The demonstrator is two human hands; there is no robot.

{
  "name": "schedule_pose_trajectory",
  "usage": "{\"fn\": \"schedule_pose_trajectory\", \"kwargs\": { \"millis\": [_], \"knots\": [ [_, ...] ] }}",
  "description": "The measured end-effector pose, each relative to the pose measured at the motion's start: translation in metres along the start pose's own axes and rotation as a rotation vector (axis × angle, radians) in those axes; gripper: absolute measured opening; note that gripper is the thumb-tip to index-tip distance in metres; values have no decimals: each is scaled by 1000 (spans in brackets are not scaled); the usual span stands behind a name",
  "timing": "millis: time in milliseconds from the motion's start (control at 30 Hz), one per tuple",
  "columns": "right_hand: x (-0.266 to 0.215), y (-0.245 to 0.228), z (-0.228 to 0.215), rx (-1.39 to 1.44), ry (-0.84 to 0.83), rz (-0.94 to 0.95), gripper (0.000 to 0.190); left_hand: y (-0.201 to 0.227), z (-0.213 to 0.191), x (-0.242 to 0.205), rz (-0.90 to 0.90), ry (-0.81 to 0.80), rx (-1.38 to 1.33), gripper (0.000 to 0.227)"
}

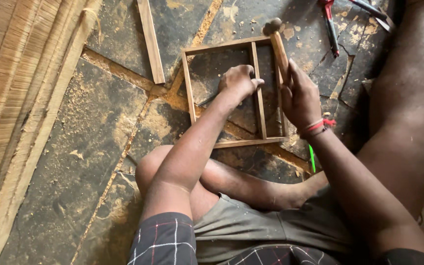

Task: The person assembles a small wooden frame by measuring wood pieces with a tape measure, applying glue, and securing components using a hammer and small nails while sitting on the floor.

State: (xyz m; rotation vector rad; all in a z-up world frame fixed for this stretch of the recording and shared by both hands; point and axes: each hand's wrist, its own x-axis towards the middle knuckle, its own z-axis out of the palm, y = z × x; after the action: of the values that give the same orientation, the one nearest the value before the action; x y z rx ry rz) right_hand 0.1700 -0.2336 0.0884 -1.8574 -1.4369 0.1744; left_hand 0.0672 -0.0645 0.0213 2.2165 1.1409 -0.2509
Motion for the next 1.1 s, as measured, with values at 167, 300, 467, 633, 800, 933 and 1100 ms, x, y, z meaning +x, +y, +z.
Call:
{"fn": "schedule_pose_trajectory", "kwargs": {
  "millis": [167,300,467,633,800,933,1100],
  "knots": [
    [6,3,9,-67,-92,24,60,0,-8,-6,-99,-132,-89,51],
    [1,6,14,-37,-72,37,60,0,-10,-7,-98,-122,-99,50],
    [-4,8,17,-118,-121,56,61,-3,-3,-3,-104,-103,-100,51],
    [0,7,21,-59,-98,40,61,-3,1,0,-155,-192,-148,51],
    [13,11,23,-141,-140,76,55,-2,-1,-4,-197,-188,-175,45],
    [22,15,28,-166,-118,59,59,-1,-5,-2,-104,-98,-126,52],
    [18,14,31,-200,-179,135,58,0,-6,-6,-121,-88,-146,57]
  ]
}}
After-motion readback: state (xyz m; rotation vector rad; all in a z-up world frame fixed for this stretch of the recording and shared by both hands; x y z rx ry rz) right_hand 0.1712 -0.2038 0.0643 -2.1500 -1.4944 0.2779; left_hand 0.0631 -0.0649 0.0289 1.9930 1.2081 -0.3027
